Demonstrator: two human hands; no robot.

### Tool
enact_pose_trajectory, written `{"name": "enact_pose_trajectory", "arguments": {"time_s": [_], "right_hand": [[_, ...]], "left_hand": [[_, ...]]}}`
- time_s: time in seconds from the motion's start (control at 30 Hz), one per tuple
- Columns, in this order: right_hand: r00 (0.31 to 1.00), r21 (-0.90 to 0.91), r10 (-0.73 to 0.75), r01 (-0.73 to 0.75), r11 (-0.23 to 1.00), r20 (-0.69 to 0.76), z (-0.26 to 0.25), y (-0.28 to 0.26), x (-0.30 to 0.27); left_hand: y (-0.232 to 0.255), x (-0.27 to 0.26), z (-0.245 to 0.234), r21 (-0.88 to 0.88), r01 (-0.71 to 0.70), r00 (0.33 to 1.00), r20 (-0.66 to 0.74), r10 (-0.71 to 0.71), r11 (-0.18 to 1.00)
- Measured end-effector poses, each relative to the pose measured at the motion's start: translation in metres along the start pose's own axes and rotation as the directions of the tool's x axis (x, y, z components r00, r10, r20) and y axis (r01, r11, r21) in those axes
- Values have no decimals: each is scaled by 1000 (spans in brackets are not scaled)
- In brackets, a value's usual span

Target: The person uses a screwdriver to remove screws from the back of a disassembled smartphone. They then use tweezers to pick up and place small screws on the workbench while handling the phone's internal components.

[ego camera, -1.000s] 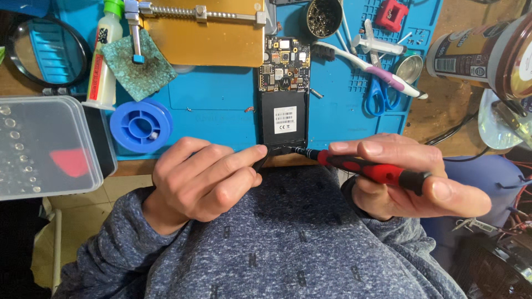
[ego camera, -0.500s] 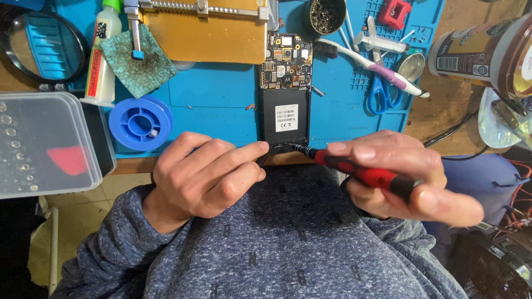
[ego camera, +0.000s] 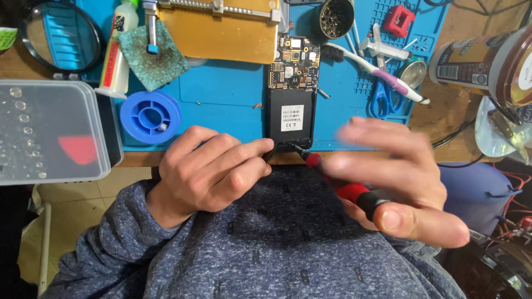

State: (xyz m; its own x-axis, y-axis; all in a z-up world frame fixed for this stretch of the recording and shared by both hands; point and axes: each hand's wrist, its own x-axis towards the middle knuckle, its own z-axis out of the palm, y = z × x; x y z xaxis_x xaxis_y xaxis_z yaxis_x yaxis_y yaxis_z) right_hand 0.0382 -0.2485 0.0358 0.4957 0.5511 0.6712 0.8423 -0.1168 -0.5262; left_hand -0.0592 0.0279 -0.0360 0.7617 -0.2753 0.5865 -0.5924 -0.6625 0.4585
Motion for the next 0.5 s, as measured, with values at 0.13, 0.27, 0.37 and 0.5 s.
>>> {"name": "enact_pose_trajectory", "arguments": {"time_s": [0.13,0.27,0.37,0.5], "right_hand": [[900,64,-72,49,997,429,-38,8,8],[961,106,-176,156,982,214,-10,28,-5],[916,91,28,-70,993,399,-17,-16,18],[876,-1,38,-42,999,482,-32,-4,1]], "left_hand": [[0,1,-2,25,-7,1000,14,7,1000],[0,6,-1,12,0,1000,-24,0,1000],[0,3,-1,12,1,1000,-5,-1,1000],[0,3,0,40,5,1000,-16,-4,999]]}}
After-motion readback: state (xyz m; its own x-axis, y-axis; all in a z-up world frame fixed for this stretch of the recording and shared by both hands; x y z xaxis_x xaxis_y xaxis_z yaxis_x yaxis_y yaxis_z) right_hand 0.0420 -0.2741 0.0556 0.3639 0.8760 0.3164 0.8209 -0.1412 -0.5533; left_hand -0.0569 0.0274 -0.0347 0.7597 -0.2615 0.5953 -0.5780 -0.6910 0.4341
